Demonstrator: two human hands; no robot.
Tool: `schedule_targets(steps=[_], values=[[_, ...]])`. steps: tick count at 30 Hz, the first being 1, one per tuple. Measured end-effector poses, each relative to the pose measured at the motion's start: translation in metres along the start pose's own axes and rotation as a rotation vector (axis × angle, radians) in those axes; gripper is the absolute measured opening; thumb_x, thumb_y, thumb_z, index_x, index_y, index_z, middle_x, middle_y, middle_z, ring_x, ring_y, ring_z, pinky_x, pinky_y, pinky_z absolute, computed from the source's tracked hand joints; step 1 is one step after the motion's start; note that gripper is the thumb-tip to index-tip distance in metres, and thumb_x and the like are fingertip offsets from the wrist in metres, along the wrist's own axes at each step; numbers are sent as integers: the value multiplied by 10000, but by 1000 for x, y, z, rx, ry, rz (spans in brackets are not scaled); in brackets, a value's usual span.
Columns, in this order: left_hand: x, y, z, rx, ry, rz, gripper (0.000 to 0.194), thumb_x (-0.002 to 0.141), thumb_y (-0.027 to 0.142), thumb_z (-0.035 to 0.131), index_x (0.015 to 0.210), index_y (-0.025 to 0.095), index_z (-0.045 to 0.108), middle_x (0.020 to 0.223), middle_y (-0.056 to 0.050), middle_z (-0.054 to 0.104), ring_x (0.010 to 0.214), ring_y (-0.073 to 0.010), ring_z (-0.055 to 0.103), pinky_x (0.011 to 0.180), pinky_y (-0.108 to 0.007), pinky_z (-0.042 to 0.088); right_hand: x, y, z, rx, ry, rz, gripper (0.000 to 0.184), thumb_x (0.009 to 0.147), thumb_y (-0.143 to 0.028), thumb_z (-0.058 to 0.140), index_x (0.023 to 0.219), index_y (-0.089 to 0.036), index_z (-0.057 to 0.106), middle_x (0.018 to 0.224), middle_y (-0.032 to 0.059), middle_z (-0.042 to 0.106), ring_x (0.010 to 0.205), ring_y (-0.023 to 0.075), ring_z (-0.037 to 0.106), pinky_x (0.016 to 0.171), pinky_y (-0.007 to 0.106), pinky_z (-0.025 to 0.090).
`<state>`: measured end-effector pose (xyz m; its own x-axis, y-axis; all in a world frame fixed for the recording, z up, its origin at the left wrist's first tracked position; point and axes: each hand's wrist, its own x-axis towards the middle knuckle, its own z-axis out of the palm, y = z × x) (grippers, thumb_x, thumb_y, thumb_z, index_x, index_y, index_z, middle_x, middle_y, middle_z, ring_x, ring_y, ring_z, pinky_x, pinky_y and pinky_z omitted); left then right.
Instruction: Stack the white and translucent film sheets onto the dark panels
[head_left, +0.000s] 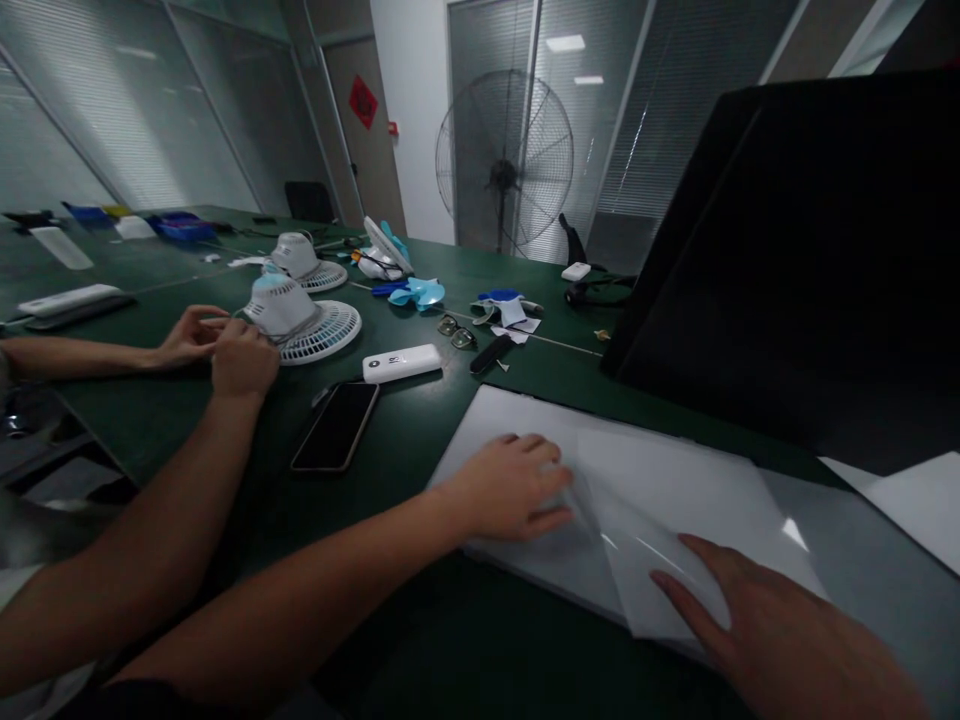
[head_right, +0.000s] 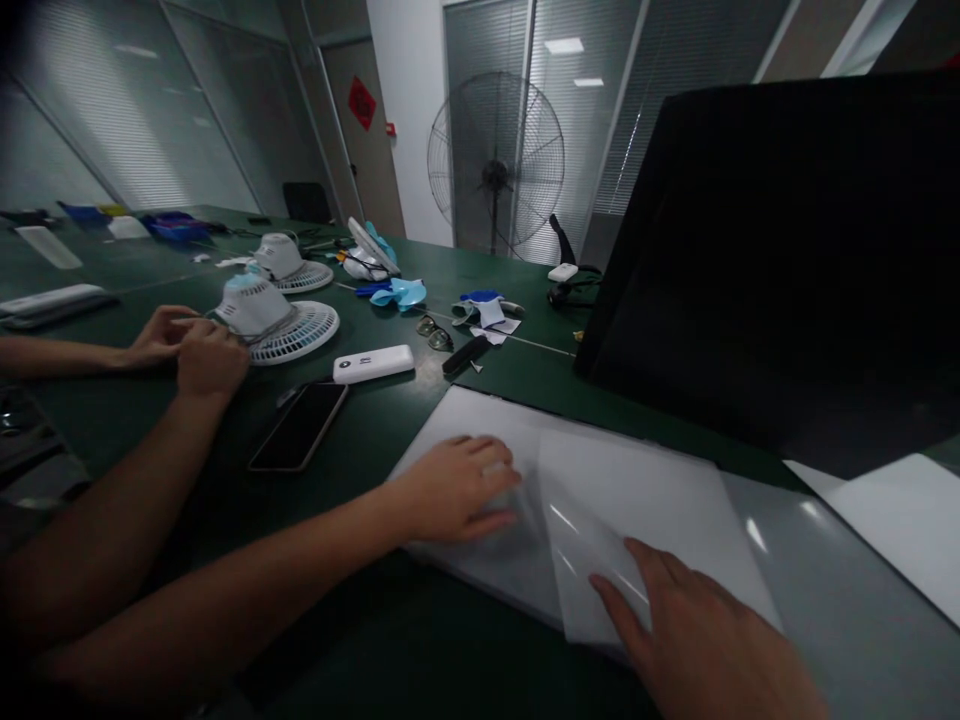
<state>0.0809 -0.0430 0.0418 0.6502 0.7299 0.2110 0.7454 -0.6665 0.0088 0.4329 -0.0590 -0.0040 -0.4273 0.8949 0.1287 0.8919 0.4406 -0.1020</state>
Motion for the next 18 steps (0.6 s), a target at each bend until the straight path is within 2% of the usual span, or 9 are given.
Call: schedule_targets(steps=[2,3,5,8,12,18], values=[[-10,-27,0,55,4,-282,646,1085,578,495,1575,156,496,1580,-211,545,1471,-398,518,1175,-550,454,10,-28,-20,-150,-53,19,684,1029,-709,315,1279,-250,758,1167,144,749,919,350,752,751,557,662],[-15,-41,3,65,-22,-355,715,1080,618,481,1632,166,428,1673,-217,447,1567,-426,395,1246,-594,360,15,-40,-29,-215,-87,24,663,1066,-643,297,1328,-223,739,1192,146,743,935,341,752,766,540,662],[-25,-68,12,16,-120,-382,774,1075,673,445,1677,194,362,1767,-198,298,1643,-434,238,1300,-626,241,25,-62,-46,-285,-179,29,609,1112,-548,298,1418,-194,689,1269,147,721,992,330,747,796,509,660],[-30,-91,30,-94,-193,-405,828,1077,711,384,1713,190,291,1796,-194,188,1662,-427,165,1320,-627,177,37,-87,-61,-294,-325,42,544,1133,-522,365,1479,-205,642,1318,135,702,1029,316,739,810,469,657],[-25,-92,45,-155,-171,-482,839,1096,700,280,1711,129,298,1800,-185,156,1671,-415,103,1343,-605,107,52,-113,-69,-266,-423,37,517,1138,-503,439,1542,-210,571,1332,128,686,1027,300,730,822,459,652],[-20,-88,50,-241,-89,-576,867,1099,683,179,1679,59,335,1792,-192,188,1678,-363,100,1359,-530,131,70,-146,-61,-201,-436,-14,464,1143,-468,458,1478,-181,603,1209,125,705,974,300,724,786,450,643]])
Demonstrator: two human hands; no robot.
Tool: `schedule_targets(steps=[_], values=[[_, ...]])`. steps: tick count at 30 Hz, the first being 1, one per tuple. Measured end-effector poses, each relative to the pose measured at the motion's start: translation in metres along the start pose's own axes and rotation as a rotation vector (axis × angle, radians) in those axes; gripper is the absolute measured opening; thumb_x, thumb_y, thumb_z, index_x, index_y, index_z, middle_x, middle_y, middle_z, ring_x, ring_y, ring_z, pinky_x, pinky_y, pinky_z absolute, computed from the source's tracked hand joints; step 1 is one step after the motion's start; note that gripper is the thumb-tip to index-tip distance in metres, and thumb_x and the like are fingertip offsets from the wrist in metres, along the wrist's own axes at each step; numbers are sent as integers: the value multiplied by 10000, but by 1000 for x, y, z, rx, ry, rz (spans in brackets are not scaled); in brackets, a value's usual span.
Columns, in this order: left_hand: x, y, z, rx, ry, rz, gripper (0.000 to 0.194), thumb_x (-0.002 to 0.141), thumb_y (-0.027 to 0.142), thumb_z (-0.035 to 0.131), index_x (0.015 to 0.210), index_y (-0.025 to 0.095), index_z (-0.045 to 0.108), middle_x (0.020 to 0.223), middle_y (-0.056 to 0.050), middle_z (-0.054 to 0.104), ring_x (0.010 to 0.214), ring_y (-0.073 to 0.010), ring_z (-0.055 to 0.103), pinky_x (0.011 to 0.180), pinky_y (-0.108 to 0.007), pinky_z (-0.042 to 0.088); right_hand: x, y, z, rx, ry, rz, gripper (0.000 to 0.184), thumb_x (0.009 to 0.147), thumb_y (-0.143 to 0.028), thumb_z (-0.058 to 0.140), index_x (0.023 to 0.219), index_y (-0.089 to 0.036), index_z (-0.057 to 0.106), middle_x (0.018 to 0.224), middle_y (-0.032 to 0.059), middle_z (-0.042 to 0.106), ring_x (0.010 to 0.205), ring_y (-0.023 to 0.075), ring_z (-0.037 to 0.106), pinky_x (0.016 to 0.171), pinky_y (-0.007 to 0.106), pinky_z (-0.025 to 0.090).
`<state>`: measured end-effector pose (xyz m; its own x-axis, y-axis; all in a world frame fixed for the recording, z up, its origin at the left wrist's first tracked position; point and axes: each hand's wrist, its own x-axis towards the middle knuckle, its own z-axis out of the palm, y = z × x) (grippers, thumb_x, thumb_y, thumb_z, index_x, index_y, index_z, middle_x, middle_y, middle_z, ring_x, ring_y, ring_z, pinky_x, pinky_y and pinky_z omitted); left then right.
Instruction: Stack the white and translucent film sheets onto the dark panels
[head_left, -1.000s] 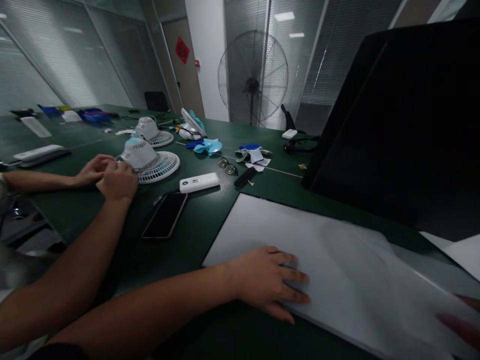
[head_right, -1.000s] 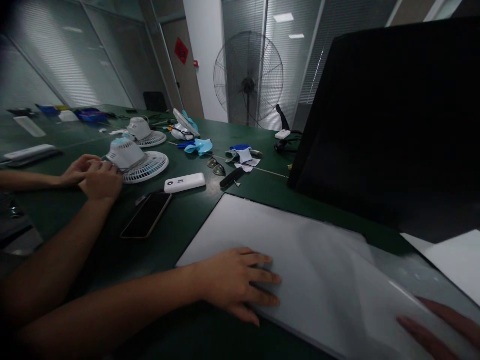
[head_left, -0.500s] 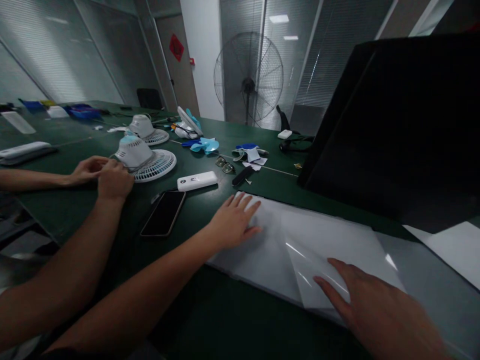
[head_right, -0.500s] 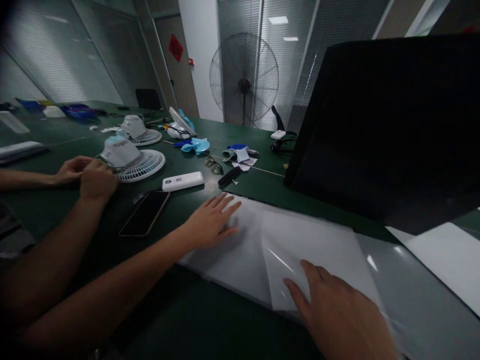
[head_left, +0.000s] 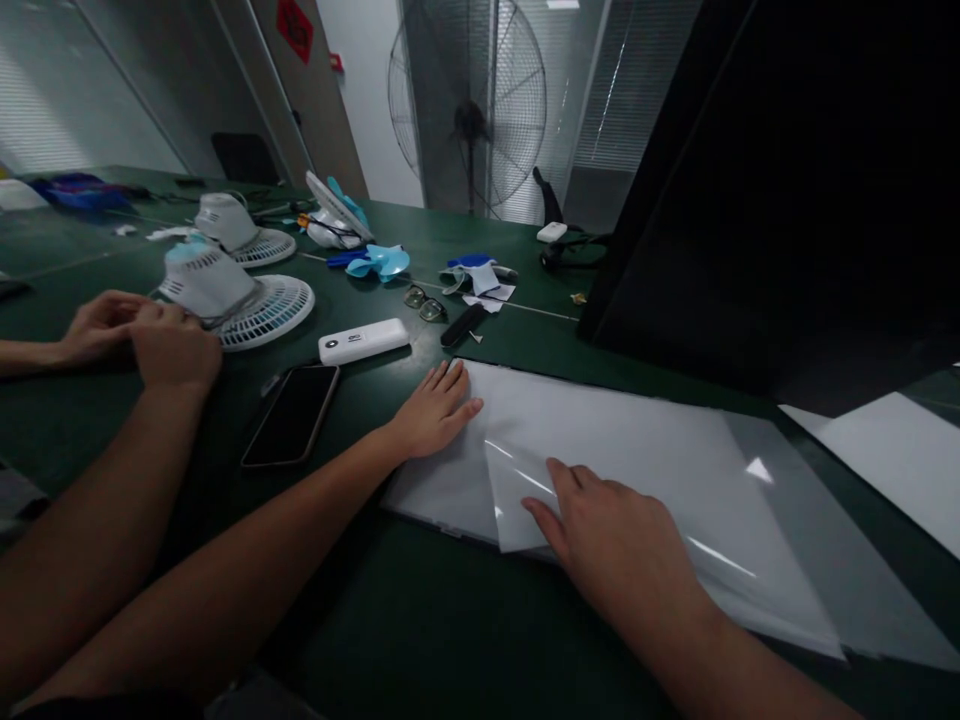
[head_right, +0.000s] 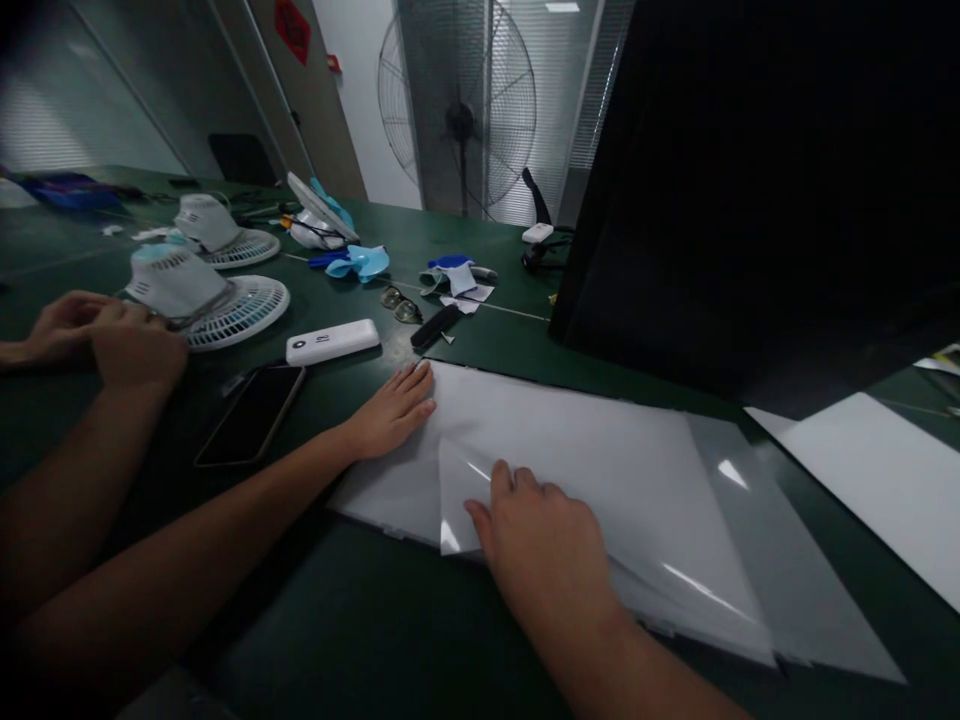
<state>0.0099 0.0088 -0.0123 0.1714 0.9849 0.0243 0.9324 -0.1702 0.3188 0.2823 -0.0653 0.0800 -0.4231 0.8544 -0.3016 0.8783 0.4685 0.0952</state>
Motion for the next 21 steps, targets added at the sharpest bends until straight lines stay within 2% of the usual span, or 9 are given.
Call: schedule_targets(steps=[4,7,10,12,14,16,18,21], values=[[3,3,2,-62,10,-48,845,1105,650,139,1670,57,344,1787,-190,211,1678,-339,116,1361,-520,133,7,-18,6,25,8,-31,575,1138,-524,451,1588,-172,510,1423,166,621,1161,324,676,881,459,638],[3,8,2,-80,2,-53,844,1108,623,170,1677,11,291,1783,-227,189,1678,-344,101,1360,-525,125,9,-27,14,22,24,-55,663,1120,-588,457,1617,-151,491,1597,197,472,1373,387,544,1004,513,599],[2,11,3,-66,2,-30,841,1094,594,315,1684,-1,255,1782,-254,160,1674,-378,88,1355,-549,134,9,-33,20,33,46,-104,756,1092,-649,484,1645,-134,458,1678,202,351,1490,423,413,1164,586,483],[1,10,3,-48,5,0,816,1064,541,439,1682,28,290,1782,-253,177,1669,-403,105,1349,-570,148,6,-34,23,68,48,-140,801,1079,-676,492,1666,-136,424,1698,188,317,1517,416,379,1224,602,419],[0,10,2,-46,18,22,770,1037,483,522,1662,62,366,1774,-251,220,1663,-415,148,1344,-582,172,2,-29,26,117,53,-195,788,1078,-665,499,1674,-158,411,1705,153,316,1523,381,388,1244,585,407],[0,9,2,-61,37,25,696,1030,444,551,1625,96,457,1766,-241,263,1653,-416,205,1339,-585,204,-3,-11,35,179,81,-263,739,1084,-638,496,1676,-204,414,1691,100,362,1497,330,439,1245,559,426],[0,9,0,-76,48,25,626,1034,418,551,1588,126,528,1764,-227,281,1644,-417,243,1333,-586,228,-7,24,50,230,165,-279,682,1093,-634,447,1654,-247,459,1648,63,441,1449,299,498,1229,556,454],[1,8,-2,-84,42,33,595,1039,388,543,1585,153,547,1772,-206,274,1644,-422,239,1328,-599,237,-9,114,78,213,399,-117,681,1085,-677,334,1543,-248,598,1614,78,480,1437,334,497,1208,629,448]])
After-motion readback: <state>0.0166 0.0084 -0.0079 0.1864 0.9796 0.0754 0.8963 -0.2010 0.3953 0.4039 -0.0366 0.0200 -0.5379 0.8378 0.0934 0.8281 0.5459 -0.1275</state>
